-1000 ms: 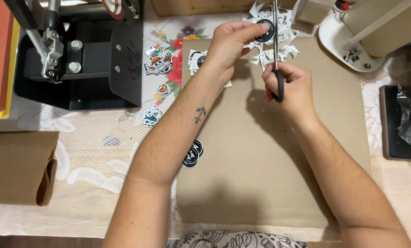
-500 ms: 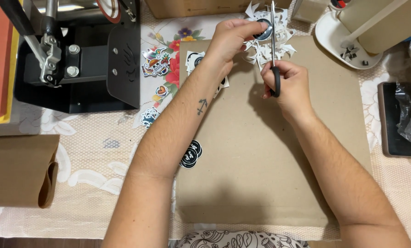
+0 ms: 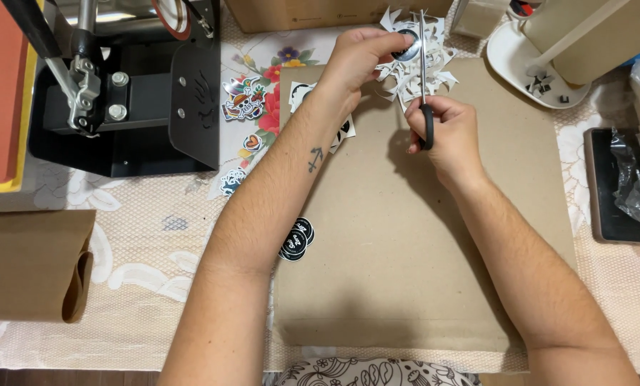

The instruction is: Cutting out circular stickers from a sheet using scissors on a production table.

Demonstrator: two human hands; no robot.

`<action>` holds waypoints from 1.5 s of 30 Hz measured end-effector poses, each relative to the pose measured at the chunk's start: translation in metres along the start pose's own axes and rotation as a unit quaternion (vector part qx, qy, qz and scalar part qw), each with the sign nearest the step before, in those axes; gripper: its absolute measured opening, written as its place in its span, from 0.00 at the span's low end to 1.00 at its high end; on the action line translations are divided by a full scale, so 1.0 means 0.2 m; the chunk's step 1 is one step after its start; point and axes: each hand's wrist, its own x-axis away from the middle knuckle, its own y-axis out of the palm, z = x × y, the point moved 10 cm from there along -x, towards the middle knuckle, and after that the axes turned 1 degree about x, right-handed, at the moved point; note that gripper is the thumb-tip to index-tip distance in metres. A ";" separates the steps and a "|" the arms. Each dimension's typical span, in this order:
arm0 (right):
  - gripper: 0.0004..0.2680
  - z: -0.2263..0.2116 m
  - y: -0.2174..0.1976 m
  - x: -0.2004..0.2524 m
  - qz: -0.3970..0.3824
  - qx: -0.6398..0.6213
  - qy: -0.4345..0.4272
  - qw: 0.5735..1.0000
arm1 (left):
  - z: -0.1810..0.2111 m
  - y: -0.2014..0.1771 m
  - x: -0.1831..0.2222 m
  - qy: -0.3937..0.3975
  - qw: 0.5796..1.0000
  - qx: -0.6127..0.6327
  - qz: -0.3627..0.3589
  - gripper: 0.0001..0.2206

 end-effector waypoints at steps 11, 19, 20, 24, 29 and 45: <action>0.11 0.12 -0.03 -0.05 -0.006 -0.096 0.081 0.992 | 0.17 -0.28 0.59 0.148 0.975 -0.132 -0.097 0.07; 0.12 0.03 0.06 0.02 -0.069 -0.049 -0.002 0.996 | -0.19 -0.63 1.21 0.079 0.926 -0.353 -0.108 0.07; 0.12 0.00 0.08 0.06 -0.076 -0.031 -0.008 0.997 | -0.22 -0.66 1.21 0.076 0.910 -0.400 -0.084 0.07; 0.12 -0.05 0.14 0.27 -0.093 -0.001 0.000 0.996 | -0.26 -0.69 1.21 0.119 0.858 -0.499 -0.028 0.14; 0.13 0.02 0.21 0.60 -0.189 -0.023 0.044 0.981 | -0.16 -0.62 1.25 0.170 0.940 -0.296 -0.003 0.23; 0.26 0.26 0.33 0.82 -0.388 -0.136 0.101 0.906 | -0.25 -0.19 1.20 0.084 0.969 0.145 -0.181 0.08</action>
